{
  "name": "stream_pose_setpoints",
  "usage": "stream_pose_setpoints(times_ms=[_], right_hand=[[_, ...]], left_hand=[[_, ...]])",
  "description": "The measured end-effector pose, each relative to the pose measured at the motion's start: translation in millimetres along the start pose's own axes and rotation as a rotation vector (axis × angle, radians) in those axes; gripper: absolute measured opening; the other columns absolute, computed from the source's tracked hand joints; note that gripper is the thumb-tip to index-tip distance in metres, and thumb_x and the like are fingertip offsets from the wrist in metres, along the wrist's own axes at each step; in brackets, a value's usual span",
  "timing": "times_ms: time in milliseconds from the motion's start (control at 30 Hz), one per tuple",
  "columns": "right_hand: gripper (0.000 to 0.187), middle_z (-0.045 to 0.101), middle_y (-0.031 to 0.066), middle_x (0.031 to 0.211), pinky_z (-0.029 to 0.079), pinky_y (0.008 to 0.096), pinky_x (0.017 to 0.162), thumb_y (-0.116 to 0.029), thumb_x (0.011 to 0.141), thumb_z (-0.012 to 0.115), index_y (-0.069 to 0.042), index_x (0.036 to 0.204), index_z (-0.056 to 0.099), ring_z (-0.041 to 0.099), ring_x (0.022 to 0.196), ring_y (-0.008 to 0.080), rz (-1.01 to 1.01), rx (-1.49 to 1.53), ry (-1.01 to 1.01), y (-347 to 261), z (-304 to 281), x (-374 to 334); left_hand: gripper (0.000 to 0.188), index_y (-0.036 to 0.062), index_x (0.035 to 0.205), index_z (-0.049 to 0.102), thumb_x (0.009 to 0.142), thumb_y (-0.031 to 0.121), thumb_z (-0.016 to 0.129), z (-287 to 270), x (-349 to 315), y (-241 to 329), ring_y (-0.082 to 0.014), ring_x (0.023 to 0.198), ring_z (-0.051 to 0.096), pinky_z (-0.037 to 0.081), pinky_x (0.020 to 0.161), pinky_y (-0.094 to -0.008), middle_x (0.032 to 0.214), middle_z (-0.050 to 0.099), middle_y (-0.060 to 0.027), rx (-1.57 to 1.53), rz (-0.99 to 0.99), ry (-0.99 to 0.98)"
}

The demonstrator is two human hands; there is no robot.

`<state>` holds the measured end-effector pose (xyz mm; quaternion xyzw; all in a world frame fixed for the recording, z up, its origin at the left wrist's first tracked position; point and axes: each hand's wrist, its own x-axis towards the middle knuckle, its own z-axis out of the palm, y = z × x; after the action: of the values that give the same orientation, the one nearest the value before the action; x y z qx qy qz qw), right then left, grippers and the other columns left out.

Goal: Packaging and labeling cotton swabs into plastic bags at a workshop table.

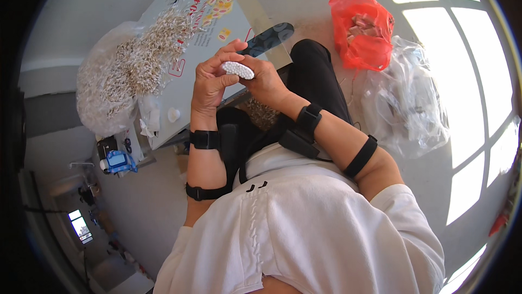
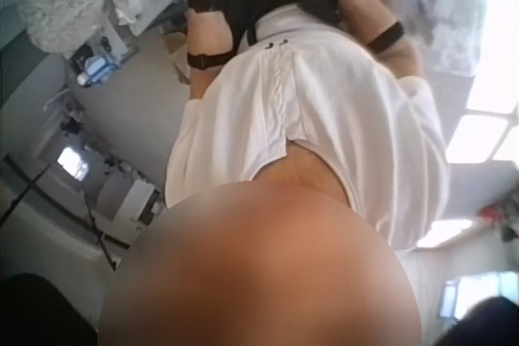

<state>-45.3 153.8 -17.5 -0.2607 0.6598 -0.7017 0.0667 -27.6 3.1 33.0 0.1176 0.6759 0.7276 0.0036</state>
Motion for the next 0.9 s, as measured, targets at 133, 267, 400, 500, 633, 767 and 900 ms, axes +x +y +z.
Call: stream_pose_setpoints(times_ms=[133,267,400,500,633,767,900], right_hand=[[0.035,0.068,0.0071,0.099,0.048,0.0265,0.083,0.002,0.085,0.067,-0.002,0.119,0.061,0.060,0.093,0.0096,-0.017,0.072,0.098,15,-6,4],[0.031,0.069,0.0114,0.096,0.052,0.0304,0.078,-0.005,0.083,0.072,-0.004,0.113,0.063,0.067,0.087,0.0205,-0.039,0.057,0.235,30,-15,8],[0.031,0.069,0.0110,0.096,0.052,0.0296,0.076,-0.005,0.084,0.071,-0.005,0.113,0.063,0.067,0.086,0.0192,-0.007,0.029,0.323,39,-21,9],[0.031,0.069,0.0108,0.096,0.052,0.0291,0.076,-0.005,0.083,0.072,-0.005,0.113,0.064,0.067,0.086,0.0188,0.028,0.040,0.355,42,-22,8],[0.031,0.069,0.0108,0.097,0.052,0.0289,0.077,-0.005,0.082,0.072,-0.005,0.112,0.064,0.067,0.087,0.0186,0.035,0.064,0.373,43,-24,8],[0.032,0.065,0.0033,0.096,0.047,0.0243,0.078,-0.004,0.086,0.070,-0.004,0.117,0.062,0.058,0.089,0.0077,0.042,0.054,0.345,43,-25,7],[0.036,0.067,0.0063,0.100,0.048,0.0257,0.080,0.002,0.084,0.068,-0.003,0.118,0.061,0.060,0.093,0.0106,0.013,0.018,0.335,41,-23,6]], left_hand=[[0.042,0.0039,0.111,0.068,0.070,0.004,0.078,6,0,-5,-0.0228,0.128,0.048,0.034,0.107,-0.0367,0.131,0.059,-0.0089,-0.031,-0.067,0.125],[0.043,0.0031,0.117,0.064,0.076,0.007,0.073,10,-2,-11,-0.0196,0.124,0.050,0.037,0.103,-0.0352,0.131,0.059,-0.0083,0.006,-0.094,0.188],[0.041,0.0017,0.118,0.064,0.078,0.007,0.071,12,-6,-17,-0.0182,0.119,0.054,0.039,0.101,-0.0338,0.128,0.060,-0.0096,0.008,-0.160,0.147],[0.046,-0.0017,0.124,0.058,0.081,0.008,0.071,14,-7,-21,-0.0209,0.119,0.055,0.042,0.101,-0.0356,0.128,0.059,-0.0143,0.017,-0.160,0.106],[0.045,-0.0030,0.124,0.057,0.081,0.005,0.069,23,-3,-23,-0.0211,0.117,0.056,0.043,0.100,-0.0361,0.126,0.060,-0.0138,0.042,-0.175,0.144],[0.048,-0.0035,0.126,0.056,0.081,0.006,0.069,36,4,-20,-0.0211,0.120,0.052,0.039,0.104,-0.0348,0.126,0.059,-0.0128,0.043,-0.173,0.236],[0.051,-0.0010,0.128,0.055,0.080,0.006,0.071,44,13,-23,-0.0168,0.110,0.056,0.044,0.096,-0.0300,0.124,0.059,-0.0111,0.103,-0.088,0.329]])
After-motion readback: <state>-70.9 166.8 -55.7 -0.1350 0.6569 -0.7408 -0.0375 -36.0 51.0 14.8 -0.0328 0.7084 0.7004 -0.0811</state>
